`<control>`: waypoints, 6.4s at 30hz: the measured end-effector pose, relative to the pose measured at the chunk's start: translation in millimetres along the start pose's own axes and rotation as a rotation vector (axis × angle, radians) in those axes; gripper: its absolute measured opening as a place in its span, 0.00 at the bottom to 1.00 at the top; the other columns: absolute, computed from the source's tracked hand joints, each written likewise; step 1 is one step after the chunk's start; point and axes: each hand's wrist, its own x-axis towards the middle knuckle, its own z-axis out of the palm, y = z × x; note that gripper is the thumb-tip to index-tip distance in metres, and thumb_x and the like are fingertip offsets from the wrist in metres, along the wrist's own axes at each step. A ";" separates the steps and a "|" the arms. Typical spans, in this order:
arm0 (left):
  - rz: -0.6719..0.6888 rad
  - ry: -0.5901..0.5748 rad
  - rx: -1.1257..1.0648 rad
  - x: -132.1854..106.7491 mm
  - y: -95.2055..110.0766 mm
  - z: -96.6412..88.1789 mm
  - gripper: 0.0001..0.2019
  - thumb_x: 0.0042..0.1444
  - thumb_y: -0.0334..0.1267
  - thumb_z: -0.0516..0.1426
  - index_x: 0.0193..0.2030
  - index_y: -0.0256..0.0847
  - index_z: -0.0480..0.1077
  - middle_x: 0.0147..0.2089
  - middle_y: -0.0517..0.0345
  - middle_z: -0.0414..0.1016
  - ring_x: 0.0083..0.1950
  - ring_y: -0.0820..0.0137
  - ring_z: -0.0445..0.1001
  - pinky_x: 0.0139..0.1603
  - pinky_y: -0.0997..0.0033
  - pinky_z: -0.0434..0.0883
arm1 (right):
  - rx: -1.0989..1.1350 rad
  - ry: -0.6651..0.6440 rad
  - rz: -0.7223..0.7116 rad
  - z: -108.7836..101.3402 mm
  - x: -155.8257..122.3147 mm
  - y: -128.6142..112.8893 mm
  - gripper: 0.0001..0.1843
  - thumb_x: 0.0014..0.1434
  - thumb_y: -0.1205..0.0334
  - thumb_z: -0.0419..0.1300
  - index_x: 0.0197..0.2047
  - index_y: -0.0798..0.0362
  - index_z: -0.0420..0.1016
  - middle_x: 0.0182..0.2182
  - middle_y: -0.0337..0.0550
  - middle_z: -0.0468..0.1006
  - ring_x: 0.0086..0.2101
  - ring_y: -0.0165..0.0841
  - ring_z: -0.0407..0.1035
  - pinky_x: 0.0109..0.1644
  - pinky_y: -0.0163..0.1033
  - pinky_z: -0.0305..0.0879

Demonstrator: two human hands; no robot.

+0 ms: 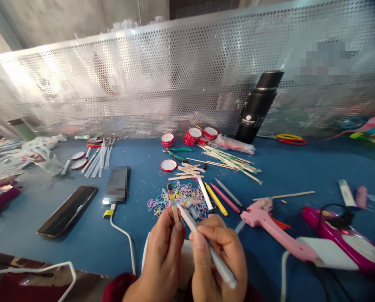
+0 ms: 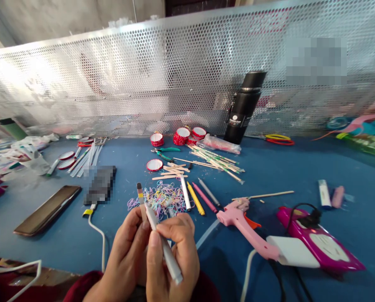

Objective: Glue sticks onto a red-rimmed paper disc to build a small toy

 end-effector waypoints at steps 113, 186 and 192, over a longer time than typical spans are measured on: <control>-0.011 -0.014 0.035 -0.3 -1.1 -1.1 0.15 0.74 0.49 0.50 0.42 0.43 0.70 0.36 0.59 0.71 0.35 0.71 0.65 0.39 0.73 0.67 | -0.036 -0.028 -0.077 -0.3 3.2 0.5 0.06 0.67 0.71 0.58 0.44 0.51 0.71 0.35 0.39 0.74 0.37 0.32 0.70 0.42 0.41 0.68; -0.021 -0.038 0.041 1.5 -1.6 -1.9 0.14 0.75 0.48 0.50 0.43 0.43 0.70 0.37 0.59 0.71 0.36 0.71 0.66 0.39 0.74 0.66 | -0.084 -0.038 -0.062 -0.2 4.2 -0.7 0.06 0.68 0.71 0.59 0.43 0.51 0.71 0.37 0.39 0.75 0.37 0.30 0.72 0.45 0.41 0.69; -0.024 -0.038 0.044 2.4 -0.6 -2.1 0.15 0.74 0.49 0.50 0.42 0.43 0.69 0.36 0.59 0.72 0.36 0.71 0.66 0.38 0.74 0.66 | -0.058 -0.050 -0.077 -0.3 4.7 -1.8 0.06 0.67 0.72 0.58 0.43 0.51 0.71 0.35 0.37 0.75 0.37 0.30 0.71 0.50 0.44 0.68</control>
